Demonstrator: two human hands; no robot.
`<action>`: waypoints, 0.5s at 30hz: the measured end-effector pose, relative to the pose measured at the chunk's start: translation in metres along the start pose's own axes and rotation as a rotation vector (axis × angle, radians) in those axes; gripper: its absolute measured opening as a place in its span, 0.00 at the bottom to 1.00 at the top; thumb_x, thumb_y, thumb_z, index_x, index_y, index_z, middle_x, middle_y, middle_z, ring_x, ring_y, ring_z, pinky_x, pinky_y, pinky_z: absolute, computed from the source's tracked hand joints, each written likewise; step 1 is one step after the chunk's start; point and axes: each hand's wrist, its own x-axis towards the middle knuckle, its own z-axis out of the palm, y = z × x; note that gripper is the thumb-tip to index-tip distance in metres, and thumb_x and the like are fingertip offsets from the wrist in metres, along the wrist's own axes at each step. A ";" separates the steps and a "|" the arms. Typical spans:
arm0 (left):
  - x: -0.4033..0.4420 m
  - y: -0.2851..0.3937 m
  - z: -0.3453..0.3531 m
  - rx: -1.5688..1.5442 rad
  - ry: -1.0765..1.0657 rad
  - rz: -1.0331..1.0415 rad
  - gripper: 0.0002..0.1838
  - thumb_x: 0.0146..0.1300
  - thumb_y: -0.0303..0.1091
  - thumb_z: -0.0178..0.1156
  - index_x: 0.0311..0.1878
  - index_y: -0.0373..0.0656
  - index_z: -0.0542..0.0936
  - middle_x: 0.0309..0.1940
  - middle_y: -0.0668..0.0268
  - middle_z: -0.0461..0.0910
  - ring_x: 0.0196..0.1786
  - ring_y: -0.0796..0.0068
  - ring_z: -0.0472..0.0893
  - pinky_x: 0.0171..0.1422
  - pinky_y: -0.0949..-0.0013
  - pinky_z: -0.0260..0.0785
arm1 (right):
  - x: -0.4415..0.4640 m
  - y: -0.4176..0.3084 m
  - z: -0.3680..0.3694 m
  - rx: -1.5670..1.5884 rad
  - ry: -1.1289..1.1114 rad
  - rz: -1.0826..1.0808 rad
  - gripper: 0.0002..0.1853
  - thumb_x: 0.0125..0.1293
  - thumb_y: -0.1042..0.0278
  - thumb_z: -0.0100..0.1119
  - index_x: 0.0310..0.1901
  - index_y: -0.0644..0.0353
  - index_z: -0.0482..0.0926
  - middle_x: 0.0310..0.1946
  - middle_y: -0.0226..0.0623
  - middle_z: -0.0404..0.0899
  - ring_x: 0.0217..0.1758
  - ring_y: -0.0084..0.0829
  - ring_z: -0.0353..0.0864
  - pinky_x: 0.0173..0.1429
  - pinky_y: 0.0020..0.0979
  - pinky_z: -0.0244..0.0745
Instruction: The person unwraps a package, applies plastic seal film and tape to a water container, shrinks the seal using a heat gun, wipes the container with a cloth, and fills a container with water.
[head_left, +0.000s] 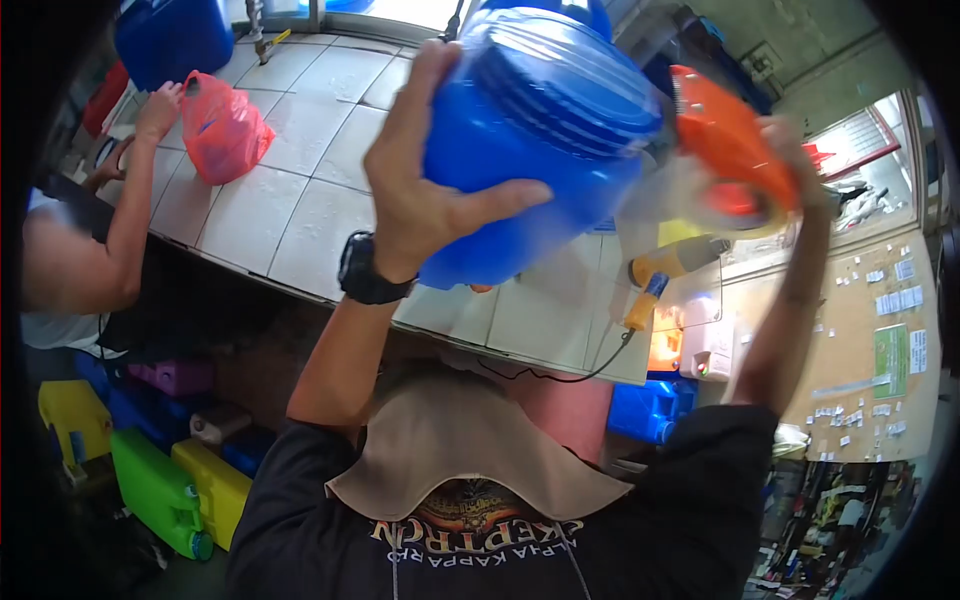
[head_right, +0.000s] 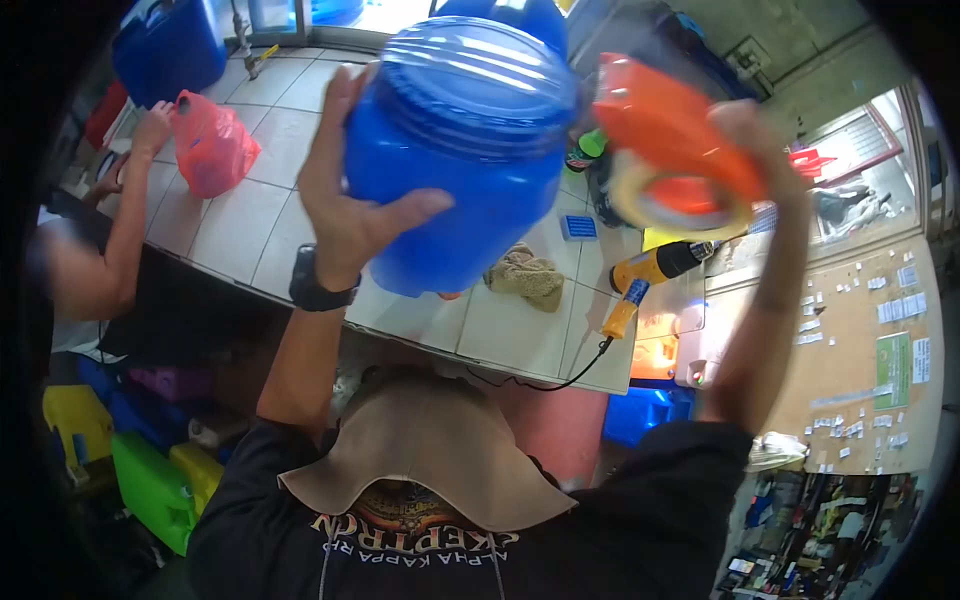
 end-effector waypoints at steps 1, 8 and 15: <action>0.000 0.001 0.002 0.003 -0.020 0.003 0.61 0.38 0.47 0.84 0.73 0.31 0.61 0.62 0.48 0.75 0.61 0.61 0.78 0.65 0.63 0.71 | -0.007 0.029 0.046 0.125 0.042 -0.054 0.27 0.68 0.44 0.55 0.51 0.65 0.78 0.40 0.37 0.80 0.36 0.26 0.81 0.42 0.28 0.77; -0.002 0.010 -0.008 0.111 -0.089 -0.056 0.63 0.45 0.44 0.82 0.76 0.31 0.52 0.65 0.47 0.73 0.61 0.63 0.77 0.66 0.62 0.70 | -0.029 0.105 0.161 0.525 0.171 -0.278 0.33 0.67 0.40 0.51 0.44 0.72 0.80 0.27 0.39 0.82 0.24 0.26 0.82 0.30 0.26 0.77; 0.021 0.050 -0.019 0.539 -0.264 -0.045 0.70 0.41 0.51 0.83 0.77 0.30 0.45 0.68 0.43 0.67 0.67 0.56 0.72 0.70 0.57 0.66 | -0.027 0.106 0.152 0.536 -0.035 -0.374 0.31 0.68 0.40 0.51 0.37 0.70 0.81 0.24 0.36 0.81 0.24 0.25 0.81 0.30 0.25 0.75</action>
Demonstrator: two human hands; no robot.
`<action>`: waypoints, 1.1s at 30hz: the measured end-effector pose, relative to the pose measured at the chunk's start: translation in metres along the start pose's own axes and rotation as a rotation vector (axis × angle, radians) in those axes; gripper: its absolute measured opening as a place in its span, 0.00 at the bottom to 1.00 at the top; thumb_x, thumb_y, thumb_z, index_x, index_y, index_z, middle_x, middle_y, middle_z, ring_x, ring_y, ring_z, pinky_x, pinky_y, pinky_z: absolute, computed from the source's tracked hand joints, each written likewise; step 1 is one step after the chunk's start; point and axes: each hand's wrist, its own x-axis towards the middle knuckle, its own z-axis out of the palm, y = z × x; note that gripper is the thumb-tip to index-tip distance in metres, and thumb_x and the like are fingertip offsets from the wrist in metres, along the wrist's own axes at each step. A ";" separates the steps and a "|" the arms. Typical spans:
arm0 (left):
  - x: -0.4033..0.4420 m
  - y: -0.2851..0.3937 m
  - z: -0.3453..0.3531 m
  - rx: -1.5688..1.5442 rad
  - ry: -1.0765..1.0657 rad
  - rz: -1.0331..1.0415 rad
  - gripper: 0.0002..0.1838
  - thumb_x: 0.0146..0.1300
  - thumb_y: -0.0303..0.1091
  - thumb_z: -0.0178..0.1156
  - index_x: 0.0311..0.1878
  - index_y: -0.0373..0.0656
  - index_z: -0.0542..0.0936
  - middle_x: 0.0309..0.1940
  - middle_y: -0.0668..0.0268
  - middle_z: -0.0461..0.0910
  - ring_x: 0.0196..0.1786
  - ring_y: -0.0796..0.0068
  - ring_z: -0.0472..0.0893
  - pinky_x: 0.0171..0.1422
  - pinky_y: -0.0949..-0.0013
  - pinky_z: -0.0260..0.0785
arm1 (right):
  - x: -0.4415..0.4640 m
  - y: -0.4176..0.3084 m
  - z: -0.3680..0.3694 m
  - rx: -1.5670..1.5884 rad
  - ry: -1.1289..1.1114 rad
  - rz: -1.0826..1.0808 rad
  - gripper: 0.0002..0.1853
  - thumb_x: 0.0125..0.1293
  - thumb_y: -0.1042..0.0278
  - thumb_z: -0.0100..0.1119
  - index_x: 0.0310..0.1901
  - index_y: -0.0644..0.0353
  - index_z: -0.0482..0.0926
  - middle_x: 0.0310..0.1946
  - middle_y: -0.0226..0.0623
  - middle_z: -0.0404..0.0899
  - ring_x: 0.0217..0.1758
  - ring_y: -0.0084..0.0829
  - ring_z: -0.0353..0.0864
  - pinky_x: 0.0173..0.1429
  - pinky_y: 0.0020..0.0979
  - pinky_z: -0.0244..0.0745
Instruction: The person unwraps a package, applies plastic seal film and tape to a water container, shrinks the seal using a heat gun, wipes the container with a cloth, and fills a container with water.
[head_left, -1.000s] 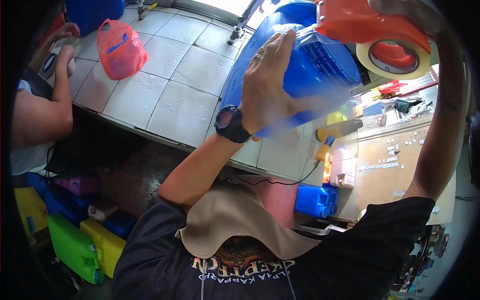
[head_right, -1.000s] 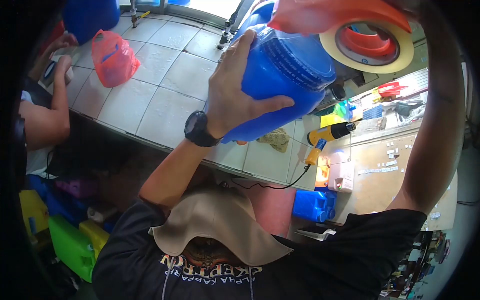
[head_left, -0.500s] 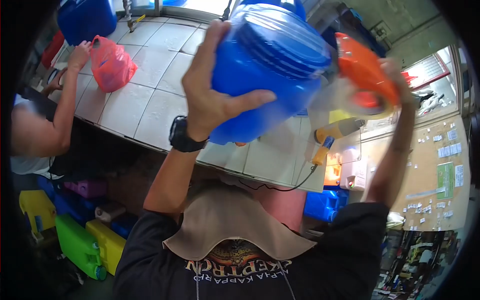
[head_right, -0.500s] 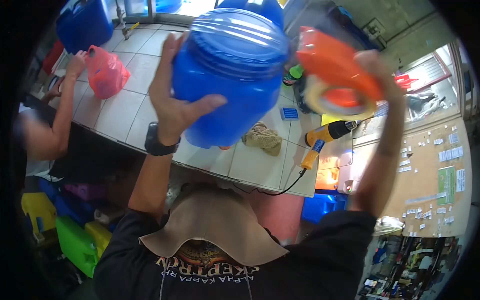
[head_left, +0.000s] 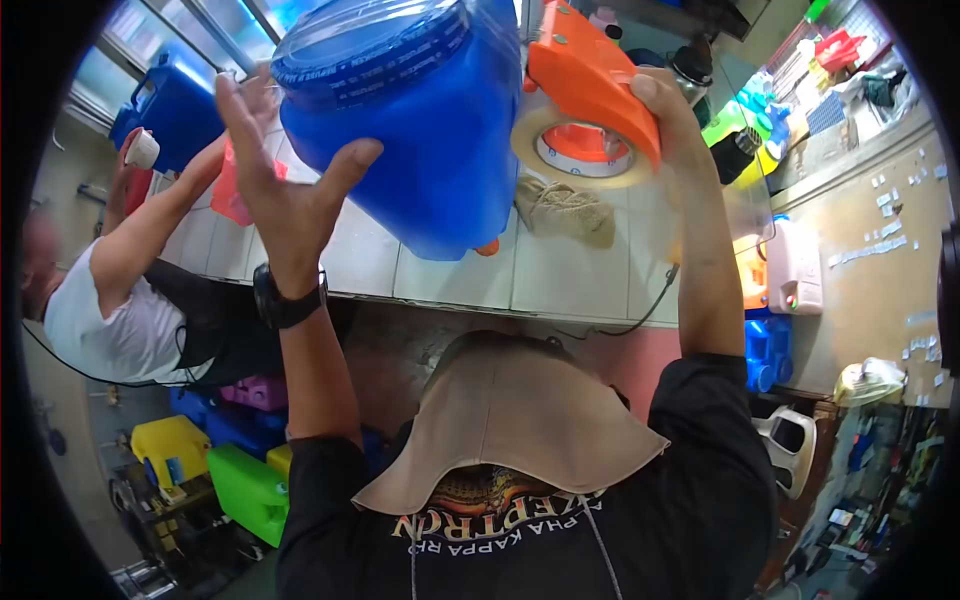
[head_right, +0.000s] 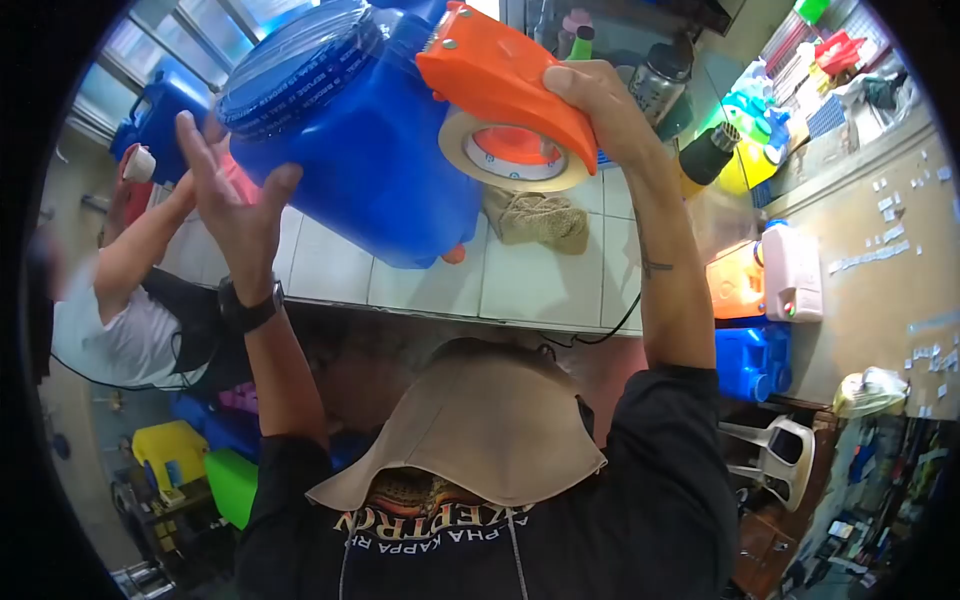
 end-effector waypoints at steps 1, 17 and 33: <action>0.009 0.011 0.000 -0.025 0.073 0.150 0.70 0.41 0.52 0.83 0.76 0.29 0.45 0.70 0.41 0.63 0.70 0.53 0.68 0.70 0.55 0.65 | -0.001 0.003 0.004 -0.014 0.074 -0.037 0.29 0.69 0.41 0.52 0.36 0.68 0.80 0.25 0.34 0.81 0.24 0.23 0.80 0.30 0.24 0.75; 0.062 0.118 0.047 0.745 -0.643 0.644 0.47 0.52 0.40 0.73 0.72 0.32 0.62 0.49 0.52 0.82 0.57 0.58 0.79 0.68 0.54 0.62 | -0.013 -0.011 0.000 -0.107 0.110 0.054 0.24 0.64 0.46 0.62 0.37 0.66 0.83 0.25 0.31 0.82 0.24 0.20 0.81 0.31 0.22 0.75; 0.039 0.121 0.102 1.324 -0.966 0.810 0.35 0.64 0.56 0.59 0.62 0.32 0.77 0.65 0.50 0.74 0.71 0.55 0.70 0.77 0.53 0.54 | -0.017 -0.055 -0.022 -0.729 -0.036 0.478 0.25 0.60 0.43 0.64 0.25 0.63 0.82 0.19 0.24 0.73 0.24 0.18 0.68 0.29 0.27 0.63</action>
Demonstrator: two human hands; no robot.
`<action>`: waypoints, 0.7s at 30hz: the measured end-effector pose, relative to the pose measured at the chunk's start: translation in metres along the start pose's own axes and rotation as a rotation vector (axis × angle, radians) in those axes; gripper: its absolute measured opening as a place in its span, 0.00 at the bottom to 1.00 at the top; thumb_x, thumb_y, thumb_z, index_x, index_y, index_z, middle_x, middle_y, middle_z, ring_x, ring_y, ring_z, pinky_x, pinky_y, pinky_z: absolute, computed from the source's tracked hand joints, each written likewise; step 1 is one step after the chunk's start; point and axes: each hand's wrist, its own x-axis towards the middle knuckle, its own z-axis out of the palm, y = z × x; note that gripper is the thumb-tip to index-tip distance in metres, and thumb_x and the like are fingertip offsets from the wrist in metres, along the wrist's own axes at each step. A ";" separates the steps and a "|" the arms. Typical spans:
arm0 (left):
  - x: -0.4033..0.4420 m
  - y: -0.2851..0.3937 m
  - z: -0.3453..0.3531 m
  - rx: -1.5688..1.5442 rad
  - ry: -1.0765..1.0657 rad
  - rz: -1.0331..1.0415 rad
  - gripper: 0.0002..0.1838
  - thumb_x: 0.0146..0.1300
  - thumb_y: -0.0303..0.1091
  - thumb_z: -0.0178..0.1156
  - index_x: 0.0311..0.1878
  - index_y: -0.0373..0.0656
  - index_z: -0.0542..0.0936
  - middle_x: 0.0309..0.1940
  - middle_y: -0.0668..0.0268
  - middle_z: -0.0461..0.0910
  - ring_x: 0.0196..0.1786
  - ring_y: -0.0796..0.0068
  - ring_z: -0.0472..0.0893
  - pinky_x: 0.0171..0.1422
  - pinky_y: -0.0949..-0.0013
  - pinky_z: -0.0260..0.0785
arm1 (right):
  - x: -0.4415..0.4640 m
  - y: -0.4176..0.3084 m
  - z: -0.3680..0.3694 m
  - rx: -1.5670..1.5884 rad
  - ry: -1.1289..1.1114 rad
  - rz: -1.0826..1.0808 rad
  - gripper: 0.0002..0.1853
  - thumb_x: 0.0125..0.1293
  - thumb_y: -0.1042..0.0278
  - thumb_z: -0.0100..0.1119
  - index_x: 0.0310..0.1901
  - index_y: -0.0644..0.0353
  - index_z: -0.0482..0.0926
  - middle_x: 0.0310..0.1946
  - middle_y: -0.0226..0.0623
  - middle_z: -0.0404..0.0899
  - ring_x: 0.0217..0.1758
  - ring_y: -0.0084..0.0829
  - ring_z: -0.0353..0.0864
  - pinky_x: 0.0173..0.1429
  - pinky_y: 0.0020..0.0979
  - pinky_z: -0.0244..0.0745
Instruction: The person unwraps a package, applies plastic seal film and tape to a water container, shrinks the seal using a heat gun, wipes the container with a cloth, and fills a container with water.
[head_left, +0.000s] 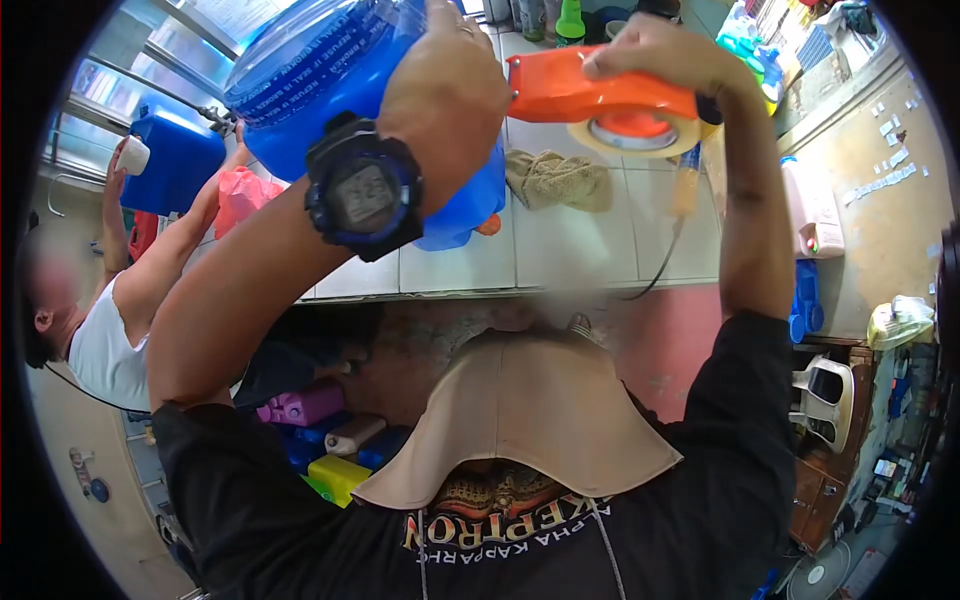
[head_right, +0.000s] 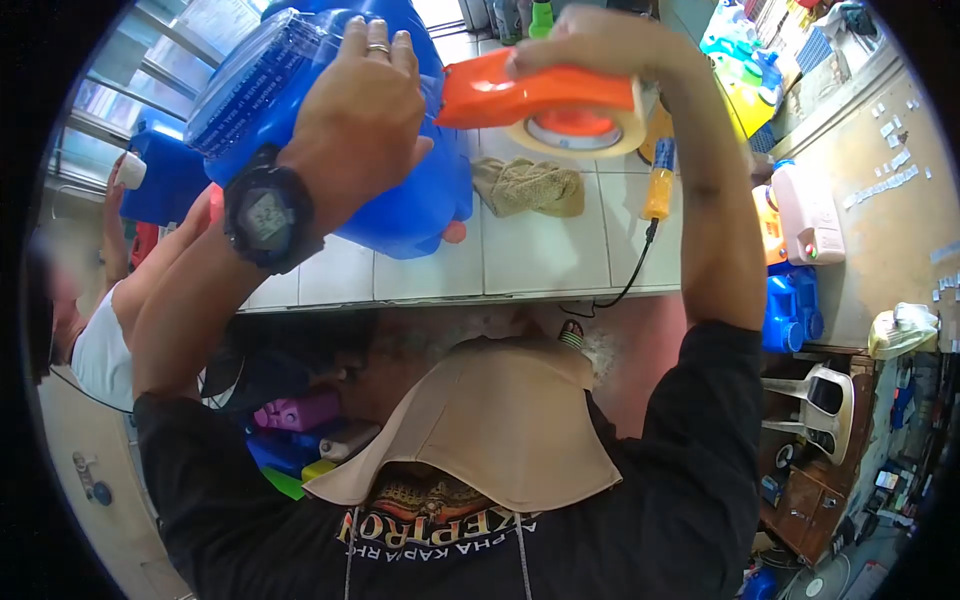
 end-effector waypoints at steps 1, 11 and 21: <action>0.001 0.005 0.005 -0.007 -0.003 0.008 0.35 0.64 0.56 0.59 0.62 0.32 0.77 0.65 0.50 0.74 0.71 0.55 0.70 0.77 0.53 0.54 | -0.003 -0.024 -0.009 -0.102 -0.004 0.042 0.26 0.60 0.43 0.63 0.25 0.63 0.81 0.19 0.24 0.73 0.24 0.18 0.67 0.30 0.28 0.63; 0.012 0.010 0.000 0.026 -0.212 0.139 0.37 0.65 0.56 0.54 0.65 0.32 0.73 0.67 0.51 0.73 0.72 0.55 0.68 0.76 0.52 0.54 | 0.026 0.074 0.076 0.514 -0.176 -0.082 0.21 0.59 0.44 0.65 0.31 0.58 0.82 0.23 0.21 0.71 0.30 0.18 0.68 0.43 0.22 0.65; 0.005 0.032 0.018 -0.026 -0.146 0.275 0.32 0.64 0.55 0.52 0.57 0.35 0.81 0.58 0.51 0.78 0.67 0.54 0.72 0.75 0.48 0.51 | -0.007 0.059 0.096 0.297 0.007 0.045 0.26 0.54 0.44 0.65 0.34 0.65 0.86 0.27 0.33 0.82 0.30 0.23 0.77 0.37 0.28 0.72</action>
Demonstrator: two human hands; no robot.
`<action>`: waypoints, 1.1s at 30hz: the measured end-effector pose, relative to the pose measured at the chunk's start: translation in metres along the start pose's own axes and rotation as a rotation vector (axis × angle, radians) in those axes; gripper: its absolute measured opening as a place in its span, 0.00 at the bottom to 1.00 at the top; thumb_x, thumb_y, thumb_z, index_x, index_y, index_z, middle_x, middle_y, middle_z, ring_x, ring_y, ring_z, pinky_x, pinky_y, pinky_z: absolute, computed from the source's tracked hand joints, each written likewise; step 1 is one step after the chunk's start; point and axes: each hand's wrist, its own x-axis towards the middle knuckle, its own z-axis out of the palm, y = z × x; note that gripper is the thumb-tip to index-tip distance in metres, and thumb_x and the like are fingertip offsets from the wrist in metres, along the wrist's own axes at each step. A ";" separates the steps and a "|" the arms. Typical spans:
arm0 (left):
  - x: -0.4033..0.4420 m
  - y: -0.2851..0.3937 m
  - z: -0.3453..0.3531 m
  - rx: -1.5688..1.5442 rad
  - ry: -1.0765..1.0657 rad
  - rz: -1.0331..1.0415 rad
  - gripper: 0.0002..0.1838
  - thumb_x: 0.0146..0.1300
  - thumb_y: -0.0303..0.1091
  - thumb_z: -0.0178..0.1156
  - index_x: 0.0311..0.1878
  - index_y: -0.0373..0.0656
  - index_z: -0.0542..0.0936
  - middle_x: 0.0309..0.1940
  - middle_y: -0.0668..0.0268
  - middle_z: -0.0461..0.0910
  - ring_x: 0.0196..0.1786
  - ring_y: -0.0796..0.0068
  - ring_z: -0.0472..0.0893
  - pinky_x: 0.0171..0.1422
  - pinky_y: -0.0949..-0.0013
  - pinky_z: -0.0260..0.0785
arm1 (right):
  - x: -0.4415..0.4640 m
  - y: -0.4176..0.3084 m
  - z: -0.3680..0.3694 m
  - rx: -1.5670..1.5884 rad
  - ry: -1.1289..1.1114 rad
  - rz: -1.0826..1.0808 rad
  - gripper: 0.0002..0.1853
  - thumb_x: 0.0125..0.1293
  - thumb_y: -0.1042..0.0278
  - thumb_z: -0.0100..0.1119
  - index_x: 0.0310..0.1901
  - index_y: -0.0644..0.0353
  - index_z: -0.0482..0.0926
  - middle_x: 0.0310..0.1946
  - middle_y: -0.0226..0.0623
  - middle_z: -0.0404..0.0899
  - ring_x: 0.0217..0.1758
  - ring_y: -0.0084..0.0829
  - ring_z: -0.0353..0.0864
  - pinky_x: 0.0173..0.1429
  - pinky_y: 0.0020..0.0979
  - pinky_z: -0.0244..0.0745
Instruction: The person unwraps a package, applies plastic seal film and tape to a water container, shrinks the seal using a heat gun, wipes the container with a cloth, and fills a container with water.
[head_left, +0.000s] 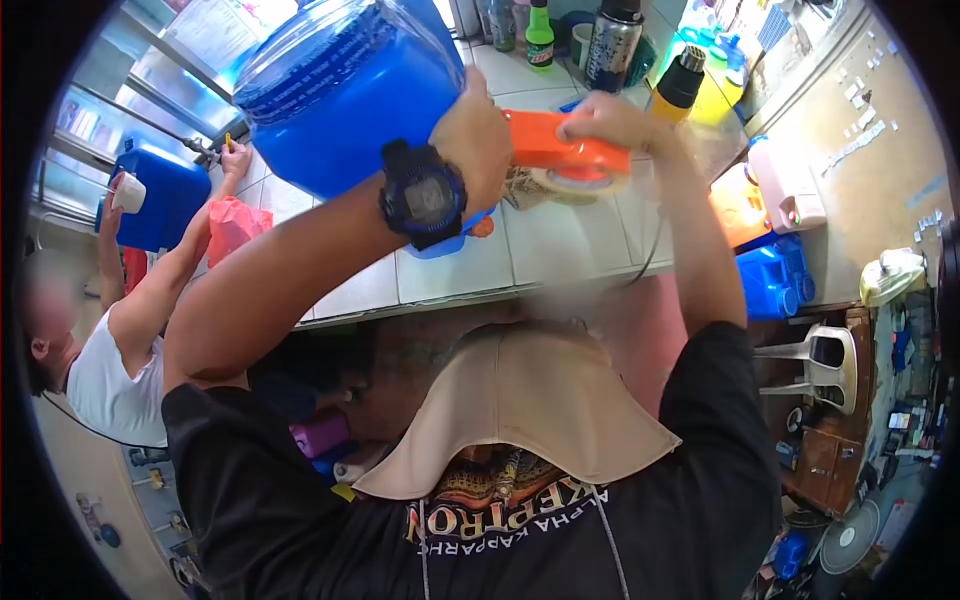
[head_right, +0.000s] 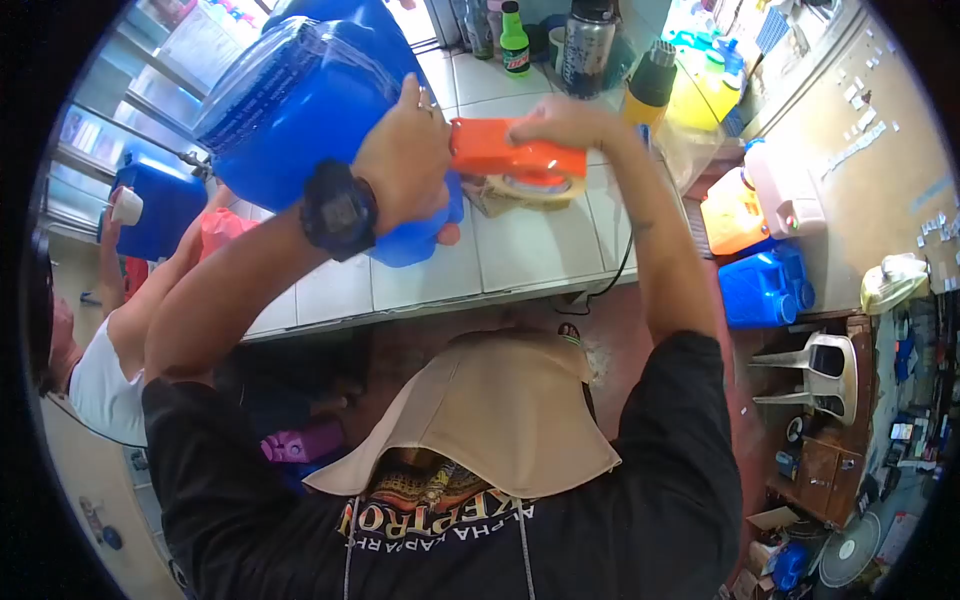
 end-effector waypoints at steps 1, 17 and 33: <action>0.000 0.007 0.005 -0.021 0.006 0.023 0.31 0.63 0.55 0.52 0.55 0.35 0.81 0.56 0.52 0.79 0.66 0.55 0.72 0.75 0.48 0.51 | -0.003 -0.039 -0.020 -0.106 -0.044 0.076 0.25 0.53 0.44 0.66 0.31 0.65 0.86 0.22 0.30 0.79 0.24 0.22 0.74 0.31 0.27 0.69; 0.002 0.126 0.043 -0.910 0.468 0.223 0.39 0.64 0.66 0.53 0.60 0.36 0.77 0.60 0.51 0.76 0.66 0.49 0.71 0.77 0.42 0.45 | -0.149 -0.055 -0.043 -0.374 0.136 0.385 0.29 0.54 0.40 0.64 0.26 0.68 0.83 0.21 0.46 0.79 0.25 0.37 0.79 0.34 0.37 0.72; 0.046 0.054 0.020 -0.610 -0.136 -0.165 0.47 0.52 0.64 0.65 0.67 0.36 0.70 0.75 0.50 0.59 0.79 0.50 0.52 0.82 0.44 0.36 | -0.123 0.503 -0.117 -0.351 0.569 0.828 0.28 0.57 0.43 0.62 0.45 0.62 0.84 0.42 0.59 0.83 0.48 0.56 0.83 0.52 0.49 0.77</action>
